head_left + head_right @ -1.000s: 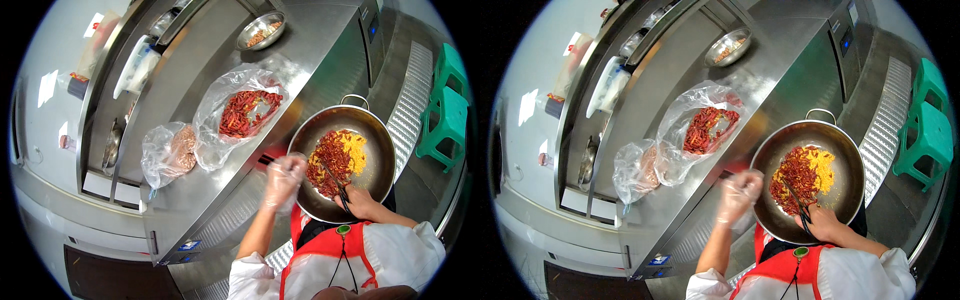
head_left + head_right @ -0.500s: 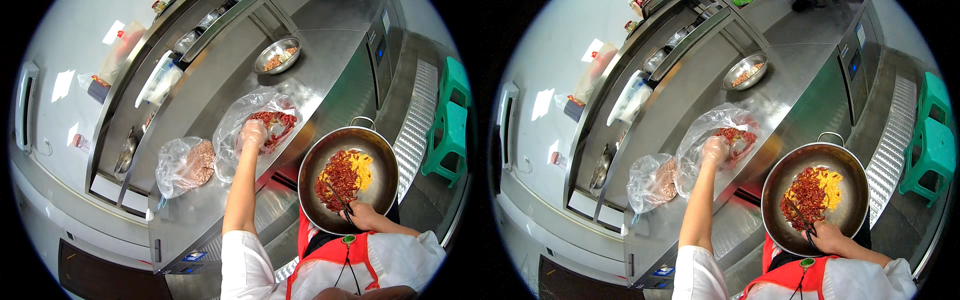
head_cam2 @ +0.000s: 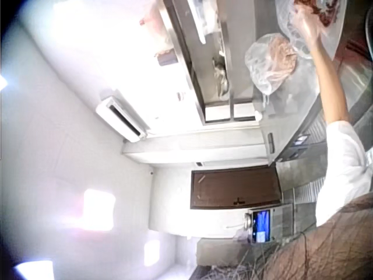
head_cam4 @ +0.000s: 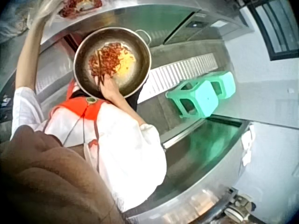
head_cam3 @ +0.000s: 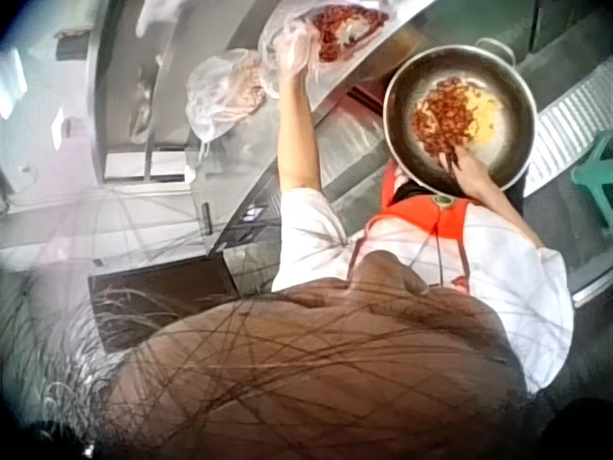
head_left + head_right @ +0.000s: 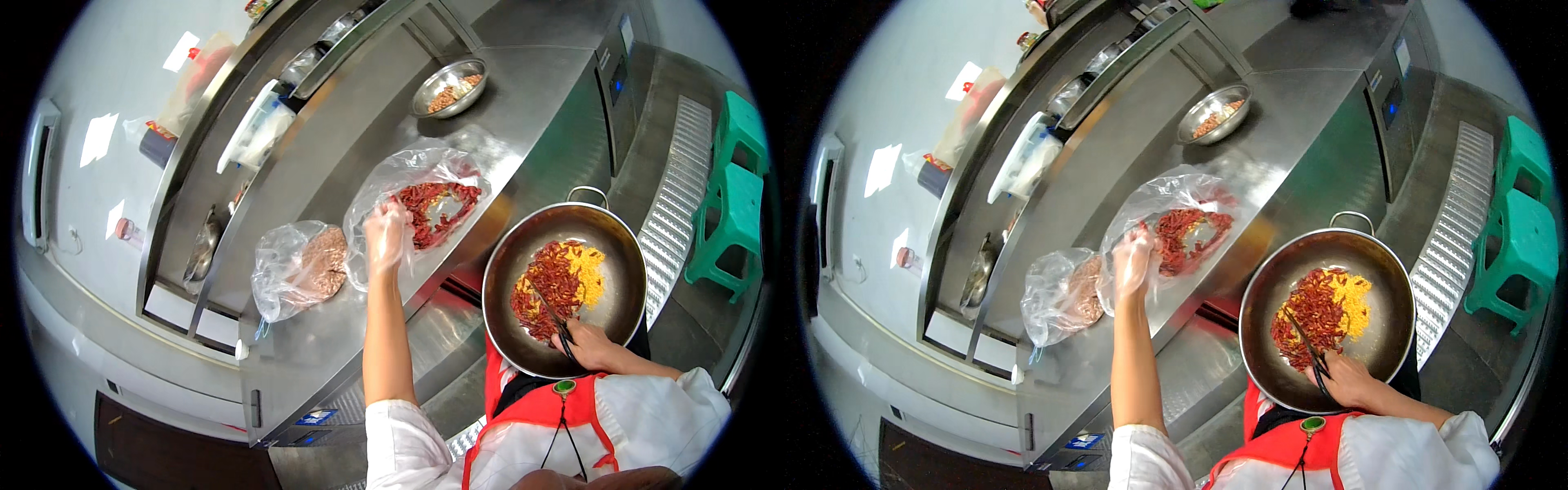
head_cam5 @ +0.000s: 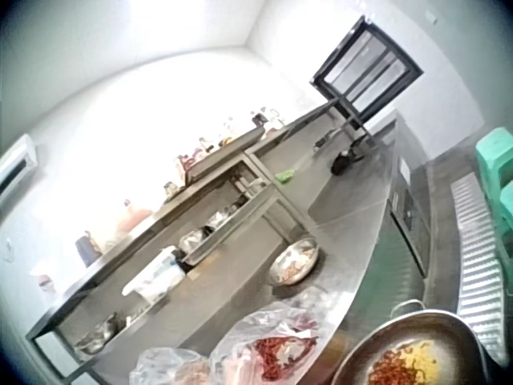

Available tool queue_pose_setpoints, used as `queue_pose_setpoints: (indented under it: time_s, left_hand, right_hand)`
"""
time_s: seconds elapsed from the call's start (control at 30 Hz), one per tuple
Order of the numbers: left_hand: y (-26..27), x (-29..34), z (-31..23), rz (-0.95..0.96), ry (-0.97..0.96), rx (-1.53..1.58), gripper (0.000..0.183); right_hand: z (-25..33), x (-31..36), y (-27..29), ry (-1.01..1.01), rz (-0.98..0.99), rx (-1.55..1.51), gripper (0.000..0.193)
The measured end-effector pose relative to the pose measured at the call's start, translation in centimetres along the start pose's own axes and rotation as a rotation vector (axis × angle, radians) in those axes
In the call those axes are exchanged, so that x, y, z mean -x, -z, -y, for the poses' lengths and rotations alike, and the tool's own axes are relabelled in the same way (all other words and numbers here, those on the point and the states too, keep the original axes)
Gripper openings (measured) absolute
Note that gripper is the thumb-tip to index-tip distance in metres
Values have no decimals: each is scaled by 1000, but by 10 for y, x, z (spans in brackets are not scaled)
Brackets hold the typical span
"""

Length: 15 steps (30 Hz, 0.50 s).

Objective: The person cuts dried red chilies into a large metal bowl containing yellow food ingredients using scissors.

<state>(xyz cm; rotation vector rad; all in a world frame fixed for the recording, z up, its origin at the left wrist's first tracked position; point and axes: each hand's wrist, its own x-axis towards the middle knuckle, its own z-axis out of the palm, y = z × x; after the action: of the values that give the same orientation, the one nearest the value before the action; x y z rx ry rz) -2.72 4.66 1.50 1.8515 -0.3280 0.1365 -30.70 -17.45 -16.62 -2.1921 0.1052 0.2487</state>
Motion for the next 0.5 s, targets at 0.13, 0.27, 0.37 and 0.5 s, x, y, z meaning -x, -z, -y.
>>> queue_pose_setpoints:
  time_s: [0.13,0.27,0.37,0.5]
  left_hand:
    - [-56,94,-5,164,48,232,22]
    - [-106,161,42,422,267,171,22]
    - [-124,179,67,411,448,249,17]
    - [-132,186,99,439,468,288,18]
  right_hand:
    - [-13,3,4,-17,-105,-45,54]
    - [3,8,15,-59,-38,-42,55]
    - [6,6,17,-48,-5,9,63]
    - [-2,3,8,-74,17,20,68]
